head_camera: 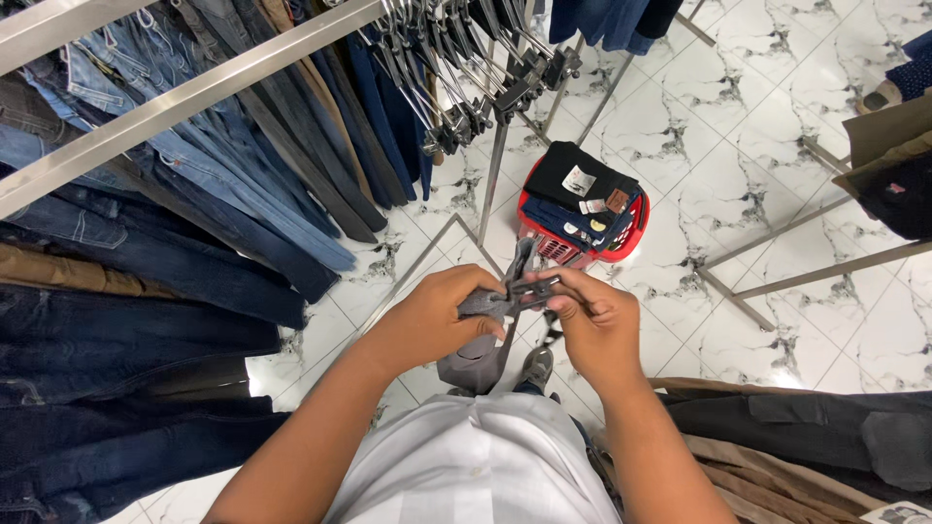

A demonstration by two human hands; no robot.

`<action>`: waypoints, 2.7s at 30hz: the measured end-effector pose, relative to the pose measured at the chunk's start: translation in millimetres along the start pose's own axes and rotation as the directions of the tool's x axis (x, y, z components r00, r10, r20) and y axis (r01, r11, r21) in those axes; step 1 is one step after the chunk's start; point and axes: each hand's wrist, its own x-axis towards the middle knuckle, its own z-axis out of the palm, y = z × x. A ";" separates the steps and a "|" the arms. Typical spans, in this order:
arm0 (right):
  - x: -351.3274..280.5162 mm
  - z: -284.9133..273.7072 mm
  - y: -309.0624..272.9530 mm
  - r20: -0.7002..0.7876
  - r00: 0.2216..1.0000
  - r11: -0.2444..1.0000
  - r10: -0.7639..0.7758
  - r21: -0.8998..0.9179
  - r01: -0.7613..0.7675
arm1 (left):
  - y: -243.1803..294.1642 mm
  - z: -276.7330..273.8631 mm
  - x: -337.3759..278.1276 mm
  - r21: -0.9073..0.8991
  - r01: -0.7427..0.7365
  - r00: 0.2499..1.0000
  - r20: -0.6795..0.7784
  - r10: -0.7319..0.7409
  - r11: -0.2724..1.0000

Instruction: The person hangs a pair of dark blue jeans on a plastic hanger and places them on a clothing rack, then takes a pair of grey shorts from a basket and puts them on another plastic hanger.

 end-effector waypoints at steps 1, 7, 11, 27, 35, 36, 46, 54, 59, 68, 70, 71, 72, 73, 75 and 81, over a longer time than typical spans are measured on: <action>-1.6 -2.0 0.1 -0.048 0.999 0.994 -0.019 -0.108 0.013 | -1.3 -0.2 -1.0 -0.013 0.004 1.000 -0.013 -0.004 1.000; -8.3 -12.0 10.1 -0.084 0.978 0.911 -0.188 -0.386 0.142 | -3.4 7.8 -6.6 -0.030 -0.081 0.987 -0.143 0.076 0.996; -8.0 -1.1 -4.0 -0.100 0.966 0.921 -0.239 -0.338 0.193 | 11.0 16.3 -7.2 -0.115 -0.040 0.975 -0.221 0.013 0.993; -8.8 -4.3 -26.6 0.176 0.950 0.926 -0.260 -0.233 0.296 | 20.0 28.1 -5.3 -0.148 -0.159 0.871 -0.486 0.068 0.976; 3.4 -55.6 56.5 -0.516 0.734 0.893 -0.441 -0.169 0.418 | 6.5 13.6 -11.1 -0.202 -0.192 0.903 -0.420 0.092 0.960; 9.1 -59.4 65.2 -0.535 0.822 0.977 -0.194 -0.026 0.213 | 9.1 11.1 -12.1 -0.207 -0.248 0.902 -0.406 0.148 0.946; 38.6 -13.3 168.5 0.157 0.976 0.873 0.152 0.442 -0.207 | 3.1 -15.9 -18.2 -0.199 -0.367 0.866 -0.429 0.256 0.909; 27.5 -65.9 135.9 -0.243 0.966 0.992 0.085 0.113 -0.059 | -46.4 -56.4 -47.1 -0.161 -0.138 0.710 -0.704 -0.016 0.977; 21.4 -64.7 93.6 -0.212 0.974 0.994 -0.084 0.054 0.098 | -67.1 -61.8 -54.7 -0.181 -0.008 0.652 -0.747 -0.132 0.983; 15.1 -46.9 24.9 -0.023 0.977 0.970 -0.214 -0.120 0.210 | -117.0 -85.8 -80.2 -0.166 0.344 0.797 -0.469 -0.381 0.924; 11.4 -41.0 5.9 0.039 0.975 0.951 -0.221 -0.212 0.224 | -108.6 -78.3 -83.6 -0.103 0.412 0.810 -0.413 -0.416 0.905; 11.1 -38.4 -0.2 0.037 0.976 0.952 -0.217 -0.214 0.220 | -99.7 -68.5 -79.1 -0.105 0.414 0.811 -0.410 -0.419 0.904; 11.0 -35.7 -6.2 0.077 0.967 0.938 -0.244 -0.234 0.255 | -90.9 -58.7 -74.7 0.076 0.366 0.841 -0.455 -0.294 0.928; 11.9 -33.0 -12.1 0.115 0.955 0.922 -0.273 -0.253 0.294 | -82.7 -50.0 -68.2 0.258 0.307 0.867 -0.474 -0.157 0.916; 13.5 -30.7 -14.3 0.128 0.953 0.919 -0.275 -0.256 0.300 | -81.9 -2.1 -64.1 0.312 0.089 0.863 -0.498 0.083 0.946; 14.7 -33.8 -12.1 0.151 0.947 0.900 -0.283 -0.301 0.317 | -33.2 104.0 -30.4 0.221 -0.627 0.779 0.144 0.611 0.747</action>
